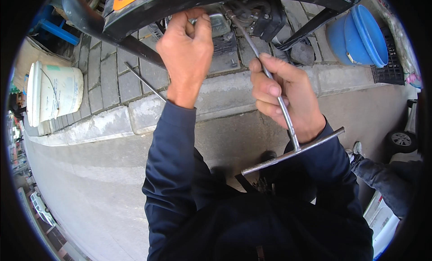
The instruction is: The person repositions an orange portable generator, opens its cover, retrieves a T-handle wrench, and uses it to loosen and remove a bolt from the engine area. The person then removes a small metal component and closes the generator cover.
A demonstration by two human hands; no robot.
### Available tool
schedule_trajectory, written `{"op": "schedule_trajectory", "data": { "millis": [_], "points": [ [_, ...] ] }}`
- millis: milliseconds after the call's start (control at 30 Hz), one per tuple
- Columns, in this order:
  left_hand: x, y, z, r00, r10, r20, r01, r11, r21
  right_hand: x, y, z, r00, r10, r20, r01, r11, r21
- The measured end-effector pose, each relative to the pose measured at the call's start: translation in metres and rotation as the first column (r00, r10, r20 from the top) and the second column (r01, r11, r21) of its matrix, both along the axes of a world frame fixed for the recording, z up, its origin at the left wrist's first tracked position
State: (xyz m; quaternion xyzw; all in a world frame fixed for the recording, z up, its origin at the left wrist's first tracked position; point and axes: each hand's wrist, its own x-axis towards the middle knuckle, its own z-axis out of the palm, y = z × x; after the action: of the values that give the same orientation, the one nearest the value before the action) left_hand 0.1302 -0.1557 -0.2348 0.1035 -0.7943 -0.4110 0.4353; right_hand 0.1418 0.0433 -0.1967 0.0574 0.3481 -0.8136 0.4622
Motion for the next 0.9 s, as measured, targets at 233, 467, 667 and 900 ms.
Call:
{"op": "schedule_trajectory", "data": {
  "millis": [233, 467, 667, 900],
  "points": [
    [0.022, 0.013, -0.007, 0.951, -0.272, 0.146, 0.191, 0.889, 0.416, -0.001, -0.013, -0.005, 0.999, -0.031, -0.018, 0.031, 0.999, -0.010],
    [0.024, 0.027, 0.005, 0.732, -0.680, -0.043, 0.216, 0.171, 0.961, -0.008, -0.019, 0.017, 0.999, -0.040, 0.021, 0.041, 0.999, -0.031],
    [0.010, 0.027, 0.014, 0.598, -0.657, -0.460, 0.302, -0.347, 0.888, -0.004, -0.029, 0.044, 0.932, 0.114, -0.345, 0.031, 0.921, 0.387],
    [0.002, 0.035, 0.008, 0.594, -0.500, -0.631, 0.344, -0.550, 0.761, 0.085, 0.007, 0.052, 0.617, 0.064, -0.785, 0.403, 0.831, 0.384]
  ]
}}
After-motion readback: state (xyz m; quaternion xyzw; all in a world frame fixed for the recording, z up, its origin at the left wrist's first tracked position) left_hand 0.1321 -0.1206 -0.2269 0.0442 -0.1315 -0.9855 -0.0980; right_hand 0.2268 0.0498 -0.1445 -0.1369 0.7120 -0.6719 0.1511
